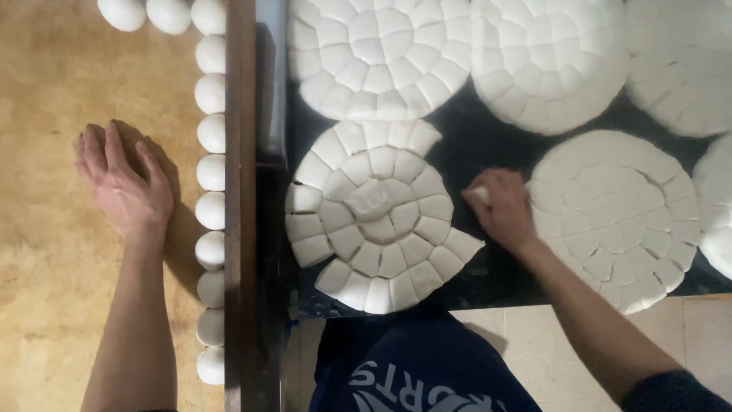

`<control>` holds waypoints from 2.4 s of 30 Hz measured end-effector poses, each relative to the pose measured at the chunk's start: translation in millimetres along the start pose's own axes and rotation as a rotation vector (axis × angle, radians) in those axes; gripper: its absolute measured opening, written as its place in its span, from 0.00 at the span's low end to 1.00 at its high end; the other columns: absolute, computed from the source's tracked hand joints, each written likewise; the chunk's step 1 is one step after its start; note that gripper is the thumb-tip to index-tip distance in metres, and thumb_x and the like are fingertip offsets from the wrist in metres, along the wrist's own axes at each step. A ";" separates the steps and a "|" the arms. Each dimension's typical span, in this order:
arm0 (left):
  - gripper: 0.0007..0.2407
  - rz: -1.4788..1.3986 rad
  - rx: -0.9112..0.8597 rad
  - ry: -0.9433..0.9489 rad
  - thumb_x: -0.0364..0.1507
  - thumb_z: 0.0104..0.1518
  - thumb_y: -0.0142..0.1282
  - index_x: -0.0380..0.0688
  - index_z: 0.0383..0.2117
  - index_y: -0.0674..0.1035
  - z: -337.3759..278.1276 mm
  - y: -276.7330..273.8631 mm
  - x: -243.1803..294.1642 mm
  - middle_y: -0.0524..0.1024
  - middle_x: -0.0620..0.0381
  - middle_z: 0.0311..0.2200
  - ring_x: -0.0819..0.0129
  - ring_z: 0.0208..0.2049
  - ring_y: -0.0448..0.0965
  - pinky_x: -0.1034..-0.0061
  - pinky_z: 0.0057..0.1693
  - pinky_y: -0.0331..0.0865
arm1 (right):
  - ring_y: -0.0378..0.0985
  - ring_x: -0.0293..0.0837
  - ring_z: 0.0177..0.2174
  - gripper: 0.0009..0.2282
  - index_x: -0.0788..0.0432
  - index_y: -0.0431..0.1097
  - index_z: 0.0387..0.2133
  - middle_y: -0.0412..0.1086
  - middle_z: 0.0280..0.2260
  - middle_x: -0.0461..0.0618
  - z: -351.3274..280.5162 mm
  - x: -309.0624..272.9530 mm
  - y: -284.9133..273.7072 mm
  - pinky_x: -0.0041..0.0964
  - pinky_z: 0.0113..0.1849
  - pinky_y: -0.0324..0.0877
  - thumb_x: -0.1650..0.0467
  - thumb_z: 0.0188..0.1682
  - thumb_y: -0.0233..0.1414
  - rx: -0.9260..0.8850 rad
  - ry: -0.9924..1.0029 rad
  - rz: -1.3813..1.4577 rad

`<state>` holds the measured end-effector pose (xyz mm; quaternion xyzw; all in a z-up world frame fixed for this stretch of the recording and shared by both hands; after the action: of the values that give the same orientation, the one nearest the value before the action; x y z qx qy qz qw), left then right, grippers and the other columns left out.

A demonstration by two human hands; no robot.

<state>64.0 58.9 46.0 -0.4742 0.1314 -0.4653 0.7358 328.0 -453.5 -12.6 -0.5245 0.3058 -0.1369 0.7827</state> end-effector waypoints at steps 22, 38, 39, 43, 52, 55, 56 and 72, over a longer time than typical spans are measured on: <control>0.19 0.017 -0.013 -0.037 0.33 0.76 0.46 0.26 0.62 0.77 -0.4 0.7 -3.4 0.67 0.28 0.62 0.34 0.62 0.60 0.41 0.60 0.66 | 0.73 0.53 0.44 0.04 0.57 0.74 0.36 0.73 0.40 0.52 26.1 15.3 18.4 0.47 0.50 0.59 0.71 0.50 0.59 0.074 -0.090 0.105; 0.18 -0.039 0.006 0.004 0.30 0.74 0.47 0.23 0.61 0.76 -0.4 -7.6 5.4 0.67 0.27 0.61 0.32 0.61 0.61 0.40 0.61 0.63 | 0.70 0.54 0.42 0.04 0.61 0.71 0.32 0.70 0.36 0.53 48.8 -19.5 -3.1 0.48 0.47 0.57 0.73 0.52 0.59 0.323 0.059 0.107; 0.19 -0.051 -0.008 -0.011 0.31 0.75 0.46 0.23 0.61 0.76 1.2 -8.4 6.5 0.67 0.26 0.61 0.33 0.62 0.60 0.41 0.62 0.62 | 0.71 0.54 0.44 0.01 0.61 0.72 0.33 0.71 0.38 0.54 34.8 -48.9 -3.7 0.48 0.49 0.57 0.76 0.52 0.57 0.225 -0.030 0.178; 0.18 -0.055 0.006 -0.008 0.30 0.73 0.46 0.25 0.61 0.75 3.7 -4.6 3.1 0.67 0.28 0.60 0.31 0.61 0.61 0.41 0.62 0.61 | 0.71 0.57 0.41 0.10 0.58 0.71 0.35 0.72 0.38 0.53 36.5 25.3 15.1 0.51 0.46 0.60 0.69 0.49 0.64 0.168 -0.014 -0.058; 0.18 -0.057 0.021 -0.001 0.29 0.74 0.47 0.24 0.61 0.76 2.0 -8.6 4.5 0.68 0.27 0.61 0.31 0.61 0.63 0.43 0.64 0.59 | 0.71 0.53 0.46 0.08 0.56 0.73 0.35 0.71 0.41 0.52 29.2 15.6 16.5 0.48 0.50 0.58 0.70 0.47 0.65 0.140 -0.016 0.113; 0.17 -0.050 0.013 -0.001 0.29 0.73 0.47 0.26 0.60 0.76 0.2 -6.5 5.4 0.67 0.30 0.60 0.31 0.60 0.62 0.40 0.61 0.62 | 0.69 0.58 0.44 0.05 0.61 0.69 0.31 0.68 0.35 0.56 62.5 39.6 13.3 0.51 0.50 0.58 0.73 0.51 0.59 0.374 0.050 -0.060; 0.17 -0.057 0.020 0.011 0.28 0.73 0.48 0.24 0.60 0.76 -1.3 -6.3 5.8 0.67 0.28 0.60 0.30 0.61 0.62 0.41 0.62 0.60 | 0.69 0.56 0.40 0.05 0.59 0.69 0.32 0.69 0.34 0.55 70.7 23.7 18.3 0.50 0.46 0.58 0.72 0.52 0.58 0.341 0.080 0.001; 0.18 -0.069 0.010 -0.030 0.29 0.72 0.48 0.24 0.60 0.75 1.1 -3.7 -1.3 0.67 0.24 0.61 0.28 0.62 0.61 0.38 0.65 0.57 | 0.71 0.56 0.41 0.07 0.58 0.71 0.37 0.71 0.40 0.53 26.7 15.8 4.5 0.51 0.46 0.58 0.70 0.52 0.61 0.204 -0.063 -0.008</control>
<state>62.0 60.1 49.3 -0.4817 0.1014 -0.4840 0.7235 356.3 -440.4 -14.9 -0.4475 0.2633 -0.1539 0.8407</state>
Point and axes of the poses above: each hand's wrist, its own z-axis towards the middle knuckle, its own y-axis out of the palm, x = y × z, the point moved 10 cm from there along z, towards the middle knuckle
